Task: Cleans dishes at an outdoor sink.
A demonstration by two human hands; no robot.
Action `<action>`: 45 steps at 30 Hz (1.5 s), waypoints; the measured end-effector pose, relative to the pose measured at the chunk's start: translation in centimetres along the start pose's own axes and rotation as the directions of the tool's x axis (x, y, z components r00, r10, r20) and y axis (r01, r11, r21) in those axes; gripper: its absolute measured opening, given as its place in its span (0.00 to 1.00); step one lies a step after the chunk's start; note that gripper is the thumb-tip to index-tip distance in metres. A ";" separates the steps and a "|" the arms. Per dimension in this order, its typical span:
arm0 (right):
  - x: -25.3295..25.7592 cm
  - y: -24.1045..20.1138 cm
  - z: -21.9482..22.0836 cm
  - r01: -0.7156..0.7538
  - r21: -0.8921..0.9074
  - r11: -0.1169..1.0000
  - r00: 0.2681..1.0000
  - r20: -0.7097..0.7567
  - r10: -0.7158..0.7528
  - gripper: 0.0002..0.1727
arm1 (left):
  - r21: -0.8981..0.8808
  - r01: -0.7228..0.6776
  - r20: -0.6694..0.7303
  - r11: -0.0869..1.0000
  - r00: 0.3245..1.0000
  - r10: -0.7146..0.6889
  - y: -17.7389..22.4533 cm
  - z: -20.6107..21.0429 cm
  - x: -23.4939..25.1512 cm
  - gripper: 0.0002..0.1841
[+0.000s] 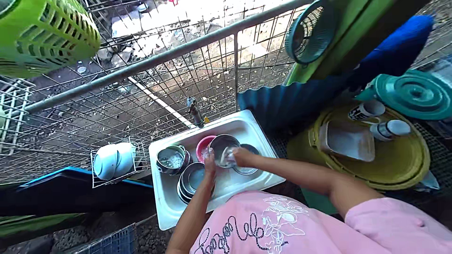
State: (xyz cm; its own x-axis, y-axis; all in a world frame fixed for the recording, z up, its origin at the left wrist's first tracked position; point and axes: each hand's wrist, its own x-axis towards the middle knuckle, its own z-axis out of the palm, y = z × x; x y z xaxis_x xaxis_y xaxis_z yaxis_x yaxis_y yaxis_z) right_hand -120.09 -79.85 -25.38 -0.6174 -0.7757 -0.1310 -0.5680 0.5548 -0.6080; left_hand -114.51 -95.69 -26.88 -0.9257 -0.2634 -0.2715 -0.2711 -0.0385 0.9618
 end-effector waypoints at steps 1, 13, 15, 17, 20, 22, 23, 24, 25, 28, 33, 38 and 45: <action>0.2 0.4 -1.0 -0.029 -0.093 0.995 0.997 0.065 0.035 0.14 | 0.018 0.014 0.005 1.000 1.000 -0.014 0.0 -0.1 -0.2 0.28; 3.6 -0.9 -0.6 -0.073 -0.096 0.993 0.996 -0.048 0.069 0.16 | -0.067 0.105 0.032 0.992 0.994 -0.103 0.1 0.3 0.0 0.27; 3.8 -1.9 0.5 -0.025 0.077 0.997 0.998 -0.058 0.030 0.14 | -0.101 0.077 0.016 0.992 0.997 -0.075 0.1 0.2 0.6 0.27; 2.8 -1.5 0.3 0.045 0.054 0.998 0.998 0.050 -0.048 0.11 | -0.064 0.068 0.019 0.996 0.998 -0.067 0.0 -1.8 1.0 0.28; 3.1 -1.0 -2.0 -0.096 -0.142 0.985 0.984 0.138 0.116 0.16 | -0.034 0.116 0.034 0.993 0.993 -0.115 -0.1 -1.9 0.6 0.28; 4.2 -0.6 -0.9 -0.113 0.008 0.994 0.993 0.018 0.113 0.19 | -0.045 0.134 0.037 0.990 0.990 -0.133 0.2 -0.8 0.7 0.28; 4.4 -0.8 0.1 -0.044 0.158 0.986 0.997 -0.052 0.053 0.18 | -0.036 0.140 0.039 0.990 0.990 -0.138 0.4 -0.8 1.1 0.28; 4.3 -1.3 0.7 0.040 0.285 0.958 0.997 -0.072 -0.021 0.17 | -0.019 0.139 0.045 0.990 0.989 -0.138 0.7 -1.2 1.7 0.28; 3.9 -1.8 1.0 0.083 0.353 0.932 0.996 -0.009 -0.085 0.17 | -0.006 0.162 0.081 0.987 0.984 -0.161 1.3 -1.9 2.1 0.28; 2.8 -2.4 0.2 0.086 0.418 0.904 0.972 0.163 -0.168 0.18 | 0.055 0.295 0.292 0.954 0.909 -0.298 2.4 -3.6 2.9 0.30; 1.5 -0.5 -4.4 -0.160 0.857 0.489 0.976 0.063 0.209 0.12 | -0.117 0.256 0.268 0.960 0.939 -0.217 1.8 -4.0 3.3 0.26; 1.8 1.4 -2.4 -0.109 0.769 0.630 0.843 -0.264 0.468 0.30 | 0.090 0.162 0.039 0.983 0.985 -0.166 1.7 -2.2 1.8 0.23; 2.6 -3.0 0.9 -0.083 0.297 0.951 0.817 -0.526 0.235 0.18 | 0.200 -0.020 -0.072 0.980 0.997 0.035 3.5 1.6 -1.5 0.23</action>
State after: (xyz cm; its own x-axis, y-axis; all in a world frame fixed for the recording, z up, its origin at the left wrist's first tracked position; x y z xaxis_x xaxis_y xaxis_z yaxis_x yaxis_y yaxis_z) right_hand -119.46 -83.81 -24.57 -0.9245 -0.3451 0.1616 -0.3275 0.5027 -0.8000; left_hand -114.53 -93.93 -23.13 -0.9133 -0.3333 -0.2341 -0.2997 0.1605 0.9404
